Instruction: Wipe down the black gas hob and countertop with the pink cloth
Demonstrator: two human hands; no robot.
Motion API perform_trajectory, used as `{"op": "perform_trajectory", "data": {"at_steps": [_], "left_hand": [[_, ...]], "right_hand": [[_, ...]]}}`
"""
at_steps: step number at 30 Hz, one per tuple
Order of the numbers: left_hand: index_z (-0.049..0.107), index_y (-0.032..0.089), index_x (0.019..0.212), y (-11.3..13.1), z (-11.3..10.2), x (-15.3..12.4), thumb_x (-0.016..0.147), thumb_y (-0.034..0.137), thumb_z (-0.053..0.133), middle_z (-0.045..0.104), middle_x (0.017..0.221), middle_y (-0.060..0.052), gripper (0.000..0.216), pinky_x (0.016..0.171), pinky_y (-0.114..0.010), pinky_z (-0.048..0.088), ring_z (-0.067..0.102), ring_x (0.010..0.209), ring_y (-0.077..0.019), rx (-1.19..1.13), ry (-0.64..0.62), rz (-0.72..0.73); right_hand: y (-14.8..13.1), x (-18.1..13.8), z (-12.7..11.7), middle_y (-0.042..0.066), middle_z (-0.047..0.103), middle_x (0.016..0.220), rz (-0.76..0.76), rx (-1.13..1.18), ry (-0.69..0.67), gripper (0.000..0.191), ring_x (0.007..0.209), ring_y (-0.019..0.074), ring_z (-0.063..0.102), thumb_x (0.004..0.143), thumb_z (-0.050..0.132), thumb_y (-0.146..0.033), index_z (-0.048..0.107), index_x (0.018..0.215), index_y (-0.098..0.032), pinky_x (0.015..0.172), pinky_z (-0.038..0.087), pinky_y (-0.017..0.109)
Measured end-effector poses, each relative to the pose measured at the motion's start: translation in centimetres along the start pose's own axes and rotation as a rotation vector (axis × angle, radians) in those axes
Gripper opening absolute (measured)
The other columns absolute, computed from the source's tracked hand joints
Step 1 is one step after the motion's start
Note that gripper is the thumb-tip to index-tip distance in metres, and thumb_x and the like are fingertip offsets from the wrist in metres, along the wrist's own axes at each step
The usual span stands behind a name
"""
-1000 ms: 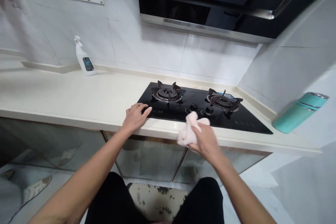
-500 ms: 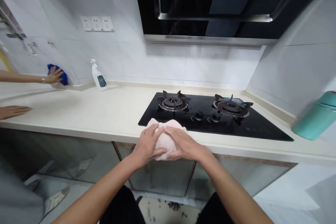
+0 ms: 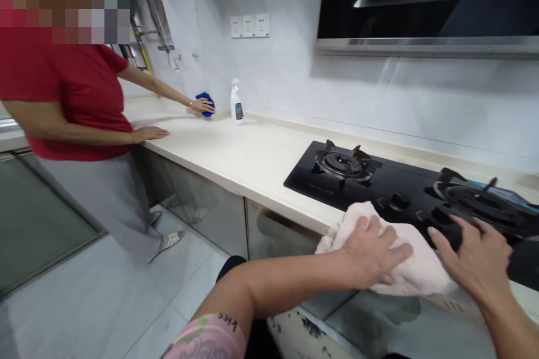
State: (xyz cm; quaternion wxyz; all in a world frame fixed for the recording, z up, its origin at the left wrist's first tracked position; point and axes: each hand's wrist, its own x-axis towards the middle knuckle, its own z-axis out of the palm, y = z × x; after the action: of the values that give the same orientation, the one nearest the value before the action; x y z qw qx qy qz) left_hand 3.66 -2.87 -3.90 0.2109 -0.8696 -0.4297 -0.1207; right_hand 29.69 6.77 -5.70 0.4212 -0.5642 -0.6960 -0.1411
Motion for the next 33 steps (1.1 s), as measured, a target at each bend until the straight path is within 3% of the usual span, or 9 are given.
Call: {"op": "perform_trajectory", "data": {"at_steps": [3,6,10,14,18,23,27,30,33], "left_hand": [[0.060,0.032,0.145,0.5,-0.3,-0.4,0.095,0.056,0.064,0.060,0.145,-0.016,0.055,0.099,-0.053,0.045,0.057,0.127,-0.0368,0.073,0.109,0.042],[0.062,0.032,0.142,-2.2,-0.5,-2.7,0.096,0.052,0.066,0.064,0.137,-0.014,0.051,0.093,-0.046,0.048,0.061,0.118,-0.0305,0.071,0.125,0.079],[0.058,0.025,0.146,-9.9,0.4,-8.5,0.093,0.068,0.063,0.064,0.137,-0.017,0.069,0.097,-0.048,0.048,0.059,0.121,-0.0338,0.037,0.091,0.019],[0.060,0.024,0.146,-18.7,0.4,-16.6,0.084,0.079,0.067,0.061,0.146,-0.020,0.082,0.106,-0.054,0.044,0.053,0.136,-0.0399,0.020,0.045,-0.186],[0.059,0.023,0.147,-26.4,-2.3,-23.4,0.080,0.063,0.082,0.052,0.158,-0.022,0.081,0.120,-0.056,0.034,0.044,0.148,-0.0399,0.000,-0.113,-0.480],[0.047,0.031,0.158,-33.3,-6.2,-27.8,0.078,0.042,0.083,0.034,0.173,-0.016,0.088,0.127,-0.061,0.023,0.029,0.160,-0.0375,0.070,-0.371,-0.825],[0.052,0.028,0.155,-36.3,-7.4,-29.1,0.076,0.040,0.080,0.040,0.170,-0.017,0.084,0.117,-0.055,0.038,0.041,0.151,-0.0432,0.195,-0.430,-1.096],[0.055,0.024,0.151,-36.3,-6.5,-29.0,0.078,0.037,0.074,0.056,0.158,-0.015,0.077,0.113,-0.049,0.042,0.048,0.145,-0.0403,0.225,-0.370,-1.008],[0.059,0.034,0.145,-33.6,-5.1,-27.6,0.079,0.040,0.070,0.065,0.149,-0.007,0.066,0.112,-0.051,0.043,0.051,0.142,-0.0385,0.239,-0.253,-0.847]], "right_hand": [[0.4,-0.3,0.6,0.032,0.053,0.146,0.056,-0.065,-0.041,0.083,0.144,0.0485,0.046,0.082,0.039,-0.080,0.072,0.128,-0.019,0.115,0.039,0.064],[1.1,-0.5,0.9,0.027,0.049,0.152,0.080,-0.110,-0.142,0.085,0.151,0.0472,0.040,0.079,0.037,-0.083,0.070,0.132,-0.025,0.117,0.037,0.065],[2.5,-0.7,1.4,0.026,0.046,0.155,0.106,-0.140,-0.226,0.090,0.156,0.0425,0.033,0.078,0.035,-0.086,0.066,0.139,-0.028,0.119,0.034,0.063],[3.0,-0.6,1.8,0.028,0.044,0.158,0.143,-0.184,-0.259,0.100,0.156,0.0430,0.032,0.075,0.029,-0.091,0.066,0.139,-0.023,0.122,0.032,0.059],[2.4,-0.6,1.8,0.027,0.046,0.156,0.132,-0.181,-0.274,0.098,0.155,0.0414,0.034,0.076,0.027,-0.089,0.065,0.138,-0.022,0.123,0.030,0.059],[1.1,-0.6,1.0,0.028,0.045,0.156,0.143,-0.115,-0.212,0.094,0.154,0.0425,0.035,0.080,0.031,-0.085,0.067,0.134,-0.017,0.123,0.028,0.059],[0.8,-0.4,-1.0,0.028,0.056,0.143,0.336,0.101,-0.053,0.086,0.143,0.0400,0.046,0.088,0.031,-0.073,0.064,0.136,-0.010,0.118,0.035,0.054],[0.6,-0.3,-2.4,0.025,0.061,0.136,0.650,0.227,0.019,0.076,0.130,0.0372,0.055,0.092,0.032,-0.065,0.066,0.135,-0.013,0.109,0.041,0.049],[0.2,-0.1,-2.6,0.022,0.061,0.133,0.663,0.309,0.040,0.067,0.126,0.0344,0.055,0.092,0.038,-0.062,0.069,0.129,-0.014,0.109,0.041,0.047]]}}
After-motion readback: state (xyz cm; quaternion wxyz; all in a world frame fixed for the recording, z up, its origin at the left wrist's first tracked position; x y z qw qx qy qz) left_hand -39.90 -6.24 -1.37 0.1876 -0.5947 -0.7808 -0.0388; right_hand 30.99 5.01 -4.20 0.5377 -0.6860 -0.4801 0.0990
